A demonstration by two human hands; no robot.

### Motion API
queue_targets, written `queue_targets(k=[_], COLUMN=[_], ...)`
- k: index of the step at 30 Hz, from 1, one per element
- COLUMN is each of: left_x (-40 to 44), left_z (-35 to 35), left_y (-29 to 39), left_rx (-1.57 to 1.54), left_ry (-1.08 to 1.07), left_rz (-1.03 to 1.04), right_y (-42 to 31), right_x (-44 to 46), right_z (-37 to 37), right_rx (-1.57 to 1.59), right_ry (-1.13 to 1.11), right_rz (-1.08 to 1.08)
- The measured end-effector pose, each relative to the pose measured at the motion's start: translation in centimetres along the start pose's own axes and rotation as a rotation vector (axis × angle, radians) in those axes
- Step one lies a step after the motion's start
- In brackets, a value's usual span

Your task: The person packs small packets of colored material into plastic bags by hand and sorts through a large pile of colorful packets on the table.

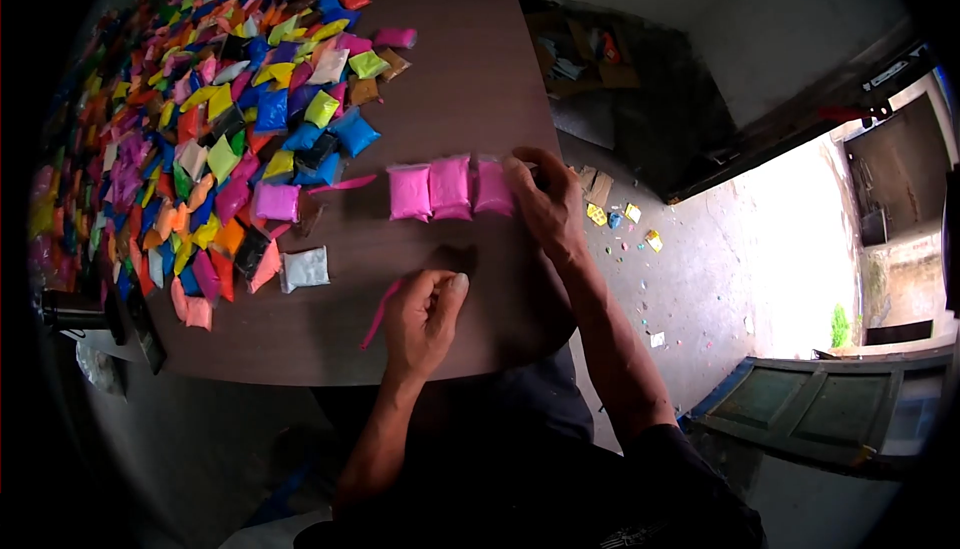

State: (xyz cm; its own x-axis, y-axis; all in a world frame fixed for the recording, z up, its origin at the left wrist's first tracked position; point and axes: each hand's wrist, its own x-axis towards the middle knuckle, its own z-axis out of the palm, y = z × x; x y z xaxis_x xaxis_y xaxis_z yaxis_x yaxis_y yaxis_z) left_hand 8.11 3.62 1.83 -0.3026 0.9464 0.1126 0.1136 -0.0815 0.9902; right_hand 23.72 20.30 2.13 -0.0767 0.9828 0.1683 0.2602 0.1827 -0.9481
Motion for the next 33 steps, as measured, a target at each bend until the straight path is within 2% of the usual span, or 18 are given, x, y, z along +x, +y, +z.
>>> queue_targets(k=[4,10,12,17,26,33], left_x=[-0.1,-0.1,-0.1,-0.1,-0.2,-0.1], left_z=[0.0,0.1,0.1,-0.1,-0.1,0.0], left_y=[0.2,-0.4,-0.3,0.4,0.7,1.0], left_rx=[0.014,-0.030,-0.041,0.010,0.058,-0.027], left_ry=[-0.003,-0.013,-0.018,-0.028,0.007,-0.024], left_rz=[-0.021,0.014,0.013,-0.027,0.029,0.006], right_y=[-0.6,-1.1,-0.9,-1.4,-1.9,-1.4], right_x=[-0.3,-0.9,-1.0,-1.3,-1.5,-1.6], right_z=[0.2,0.2,0.1,0.7,1.3,1.4], right_rx=[0.081,0.171,0.142,0.094,0.116,0.031], right_ry=[0.067,0.015,-0.020,-0.017,-0.015,0.006], right_rz=[0.040,0.078,0.029,0.071,0.065,-0.010])
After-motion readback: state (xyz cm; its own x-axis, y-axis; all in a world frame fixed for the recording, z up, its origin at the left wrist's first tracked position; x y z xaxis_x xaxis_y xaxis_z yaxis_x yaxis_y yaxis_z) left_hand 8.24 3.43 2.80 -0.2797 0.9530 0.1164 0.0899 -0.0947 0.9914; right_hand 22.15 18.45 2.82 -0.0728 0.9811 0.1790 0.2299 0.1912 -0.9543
